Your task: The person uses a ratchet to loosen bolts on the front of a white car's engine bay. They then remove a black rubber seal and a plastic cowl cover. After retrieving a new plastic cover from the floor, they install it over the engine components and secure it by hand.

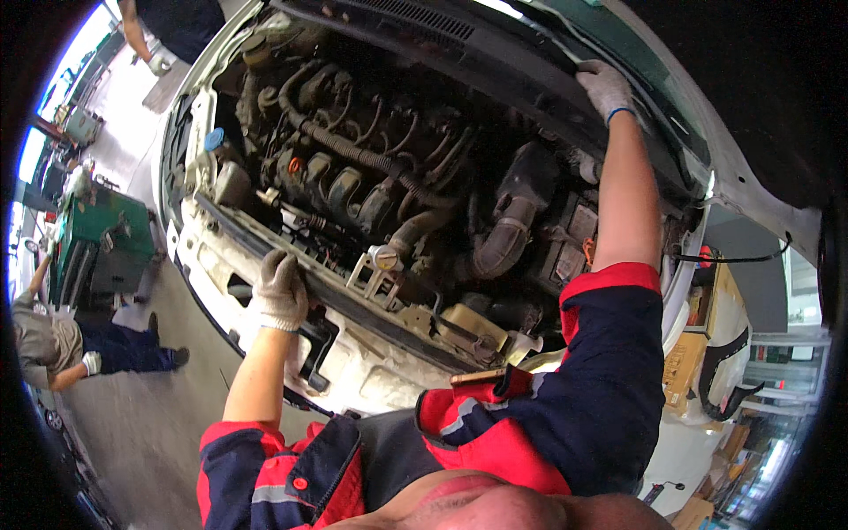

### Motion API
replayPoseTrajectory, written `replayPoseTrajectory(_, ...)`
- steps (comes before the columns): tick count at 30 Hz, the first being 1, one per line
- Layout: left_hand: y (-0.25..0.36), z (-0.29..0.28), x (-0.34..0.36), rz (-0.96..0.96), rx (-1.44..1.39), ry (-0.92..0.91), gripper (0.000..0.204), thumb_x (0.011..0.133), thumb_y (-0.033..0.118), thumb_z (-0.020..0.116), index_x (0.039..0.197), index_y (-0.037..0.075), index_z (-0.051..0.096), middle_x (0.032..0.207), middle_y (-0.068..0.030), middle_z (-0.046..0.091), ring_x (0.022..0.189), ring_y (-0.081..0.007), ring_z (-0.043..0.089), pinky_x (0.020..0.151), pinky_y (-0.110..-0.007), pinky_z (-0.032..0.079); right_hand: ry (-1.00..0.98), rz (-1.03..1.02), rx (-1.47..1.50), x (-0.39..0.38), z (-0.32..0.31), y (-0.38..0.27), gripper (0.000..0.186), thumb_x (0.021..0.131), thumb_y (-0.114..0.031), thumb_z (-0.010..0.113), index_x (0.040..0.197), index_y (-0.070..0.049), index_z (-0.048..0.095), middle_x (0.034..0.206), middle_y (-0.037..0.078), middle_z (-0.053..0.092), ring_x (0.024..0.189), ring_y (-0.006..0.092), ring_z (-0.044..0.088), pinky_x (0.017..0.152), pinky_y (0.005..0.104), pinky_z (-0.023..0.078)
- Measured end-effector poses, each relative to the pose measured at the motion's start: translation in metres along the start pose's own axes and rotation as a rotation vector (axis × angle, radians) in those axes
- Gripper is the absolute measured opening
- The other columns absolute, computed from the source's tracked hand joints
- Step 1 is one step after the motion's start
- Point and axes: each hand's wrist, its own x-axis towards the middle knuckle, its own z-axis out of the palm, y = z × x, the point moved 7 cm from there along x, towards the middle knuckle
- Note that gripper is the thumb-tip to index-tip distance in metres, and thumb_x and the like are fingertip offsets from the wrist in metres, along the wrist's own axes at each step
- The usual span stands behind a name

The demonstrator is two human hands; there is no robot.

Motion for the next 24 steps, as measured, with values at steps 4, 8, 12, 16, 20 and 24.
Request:
replayPoseTrajectory(4, -0.004, 0.001, -0.002, -0.041, 0.008, -0.017, 0.037, 0.081, -0.002, 0.059, 0.117, 0.006, 0.066, 0.121, -0.0237, 0.063, 0.102, -0.0462, 0.067, 0.085, -0.047, 0.058, 0.057, -0.024, -0.109, 0.006, 0.001, 0.007, 0.050, 0.096, -0.047, 0.065, 0.137, -0.019, 0.066, 0.134, 0.011, 0.069, 0.123, 0.0360, 0.064, 0.108, 0.0484, 0.050)
replayPoseTrajectory(8, 0.000, -0.002, 0.000, -0.014, 0.016, -0.005, 0.039, 0.079, -0.003, 0.060, 0.117, 0.007, 0.065, 0.120, -0.0224, 0.063, 0.099, -0.0445, 0.068, 0.083, -0.046, 0.058, 0.008, -0.057, -0.016, 0.011, 0.004, 0.008, 0.050, 0.096, -0.049, 0.064, 0.135, -0.019, 0.067, 0.135, 0.012, 0.068, 0.123, 0.0357, 0.064, 0.108, 0.0486, 0.049)
replayPoseTrajectory(12, 0.002, -0.004, 0.003, -0.018, 0.019, -0.001, 0.039, 0.079, -0.003, 0.060, 0.117, 0.007, 0.066, 0.118, -0.0215, 0.063, 0.098, -0.0434, 0.069, 0.082, -0.046, 0.059, 0.055, -0.059, -0.063, 0.012, -0.001, 0.007, 0.052, 0.095, -0.052, 0.064, 0.136, -0.020, 0.067, 0.135, 0.014, 0.068, 0.123, 0.0353, 0.064, 0.107, 0.0471, 0.049)
replayPoseTrajectory(16, 0.000, -0.002, 0.004, -0.036, 0.005, -0.012, 0.038, 0.080, -0.003, 0.060, 0.116, 0.006, 0.066, 0.118, -0.0213, 0.063, 0.098, -0.0442, 0.068, 0.082, -0.046, 0.058, 0.050, -0.054, -0.145, 0.010, -0.001, 0.006, 0.051, 0.097, -0.051, 0.062, 0.137, -0.020, 0.066, 0.136, 0.016, 0.067, 0.124, 0.0360, 0.063, 0.107, 0.0483, 0.049)
replayPoseTrajectory(20, -0.003, 0.002, 0.002, -0.046, 0.007, -0.006, 0.039, 0.080, -0.004, 0.060, 0.117, 0.006, 0.067, 0.119, -0.0220, 0.063, 0.101, -0.0446, 0.068, 0.084, -0.047, 0.058, 0.001, -0.136, 0.028, 0.010, 0.004, 0.004, 0.054, 0.098, -0.051, 0.061, 0.140, -0.017, 0.064, 0.138, 0.014, 0.066, 0.127, 0.0365, 0.062, 0.109, 0.0500, 0.048)
replayPoseTrajectory(24, -0.005, 0.002, -0.001, -0.030, -0.008, 0.003, 0.039, 0.080, -0.003, 0.061, 0.118, 0.006, 0.067, 0.120, -0.0222, 0.064, 0.102, -0.0445, 0.068, 0.084, -0.047, 0.058, 0.046, -0.066, -0.084, 0.016, 0.002, 0.015, 0.051, 0.097, -0.048, 0.063, 0.137, -0.017, 0.066, 0.138, 0.013, 0.067, 0.125, 0.0365, 0.062, 0.109, 0.0503, 0.048)
